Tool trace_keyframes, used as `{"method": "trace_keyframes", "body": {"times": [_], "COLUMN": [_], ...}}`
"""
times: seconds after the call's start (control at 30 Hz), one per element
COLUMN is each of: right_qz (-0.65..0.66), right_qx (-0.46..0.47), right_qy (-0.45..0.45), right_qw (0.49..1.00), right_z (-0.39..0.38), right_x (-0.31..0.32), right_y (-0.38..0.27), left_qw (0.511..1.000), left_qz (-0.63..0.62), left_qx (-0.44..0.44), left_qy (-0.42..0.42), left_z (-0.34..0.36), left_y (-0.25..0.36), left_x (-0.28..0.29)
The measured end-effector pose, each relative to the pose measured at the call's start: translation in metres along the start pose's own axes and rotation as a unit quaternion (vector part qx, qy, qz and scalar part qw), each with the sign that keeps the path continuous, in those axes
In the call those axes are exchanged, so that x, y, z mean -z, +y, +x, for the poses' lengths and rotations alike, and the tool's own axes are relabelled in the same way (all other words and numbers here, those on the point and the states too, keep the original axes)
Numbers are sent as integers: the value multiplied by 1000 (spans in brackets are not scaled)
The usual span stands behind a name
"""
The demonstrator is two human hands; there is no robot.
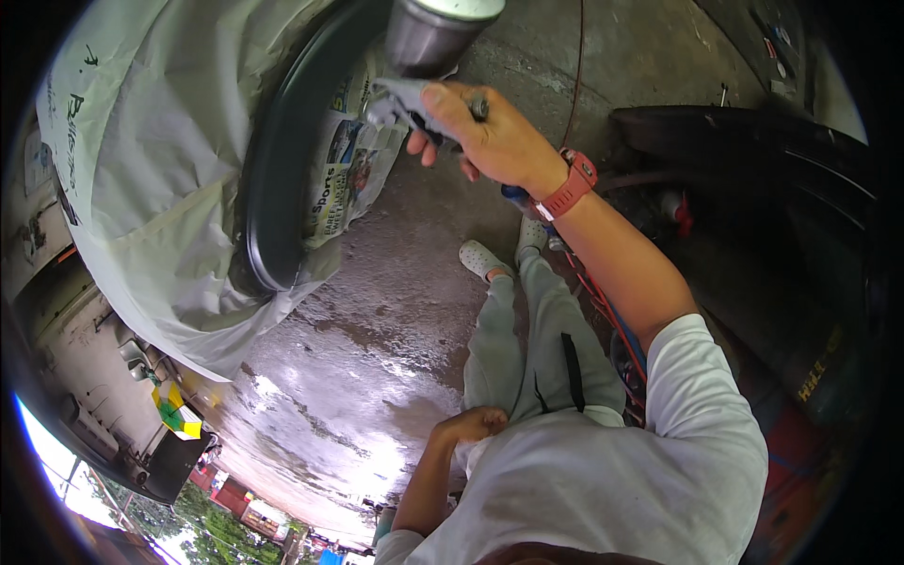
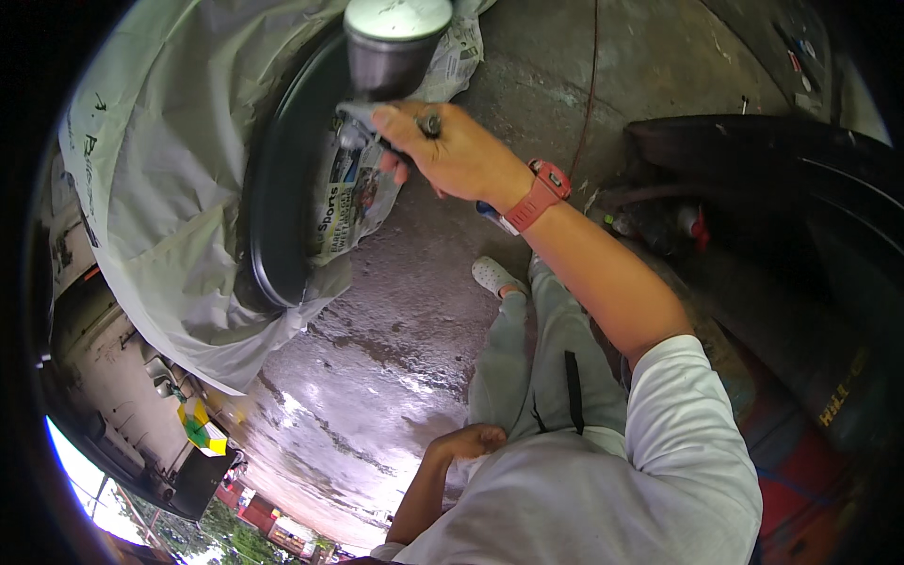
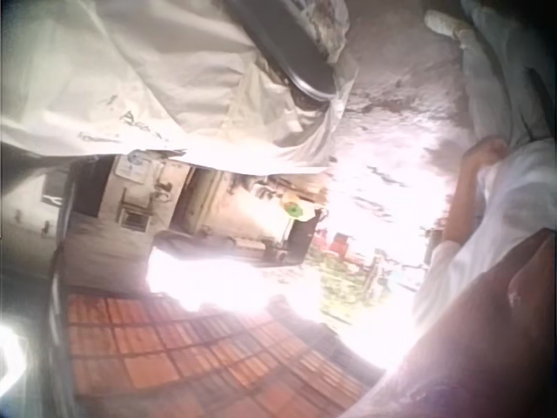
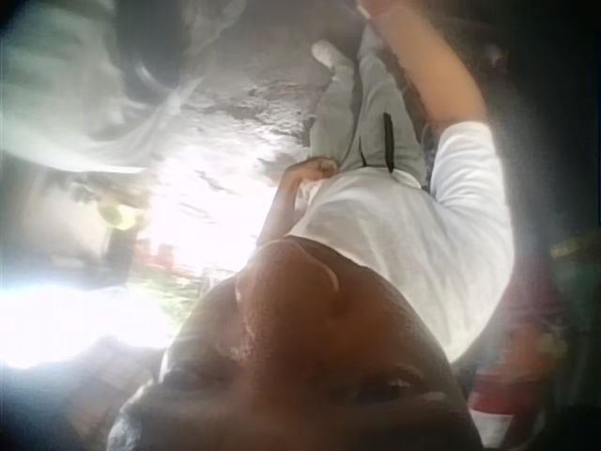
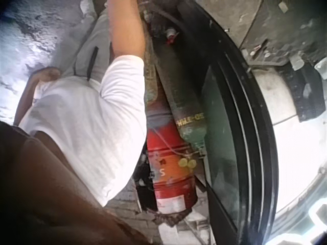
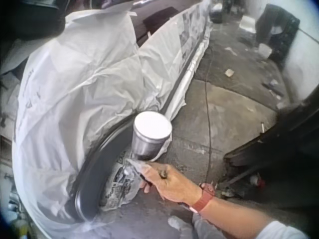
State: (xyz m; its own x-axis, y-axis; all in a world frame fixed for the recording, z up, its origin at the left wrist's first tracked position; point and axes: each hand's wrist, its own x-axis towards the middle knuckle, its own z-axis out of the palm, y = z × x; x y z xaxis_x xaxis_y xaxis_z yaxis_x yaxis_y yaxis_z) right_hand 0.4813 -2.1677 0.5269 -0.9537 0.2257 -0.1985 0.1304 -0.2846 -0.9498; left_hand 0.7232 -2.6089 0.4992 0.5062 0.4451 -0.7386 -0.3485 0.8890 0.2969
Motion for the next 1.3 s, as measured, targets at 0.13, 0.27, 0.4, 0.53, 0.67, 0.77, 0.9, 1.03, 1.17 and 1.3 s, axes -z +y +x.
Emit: {"method": "trace_keyframes", "body": {"times": [0.13, 0.27, 0.4, 0.53, 0.67, 0.77, 0.9, 1.03, 1.17, 1.3], "right_qz": [0, 37, 73, 109, 102, 106, 96, 93, 118, 117], "right_qx": [-16, -19, -17, -25, -1, 4, 28, 72, 133, 197], "right_qy": [-16, 101, 215, 285, 331, 365, 407, 441, 406, 352], "right_qw": [1000, 994, 974, 952, 938, 925, 908, 890, 896, 907], "right_z": [15, 58, 109, 156, 193, 219, 245, 246, 214, 173], "right_x": [15, 45, 86, 121, 148, 167, 180, 158, 103, 35], "right_y": [16, 49, 93, 146, 211, 255, 309, 360, 386, 380], "left_qw": [1000, 996, 997, 986, 855, 705, 628, 563, 512, 473], "left_qz": [-1, 47, -44, -93, -44, 227, 226, 231, 244, 250], "left_qx": [-6, -65, -25, 1, 52, -71, -64, -39, -48, -63], "left_qy": [-15, -29, -54, 137, 514, 669, 742, 792, 822, 843], "left_z": [1, 7, 17, 38, 56, 77, 122, 150, 173, 197], "left_y": [8, -22, -36, -58, -49, -67, -67, -92, -91, -95], "left_x": [-5, -10, -4, 30, 98, 159, 222, 269, 307, 338]}}
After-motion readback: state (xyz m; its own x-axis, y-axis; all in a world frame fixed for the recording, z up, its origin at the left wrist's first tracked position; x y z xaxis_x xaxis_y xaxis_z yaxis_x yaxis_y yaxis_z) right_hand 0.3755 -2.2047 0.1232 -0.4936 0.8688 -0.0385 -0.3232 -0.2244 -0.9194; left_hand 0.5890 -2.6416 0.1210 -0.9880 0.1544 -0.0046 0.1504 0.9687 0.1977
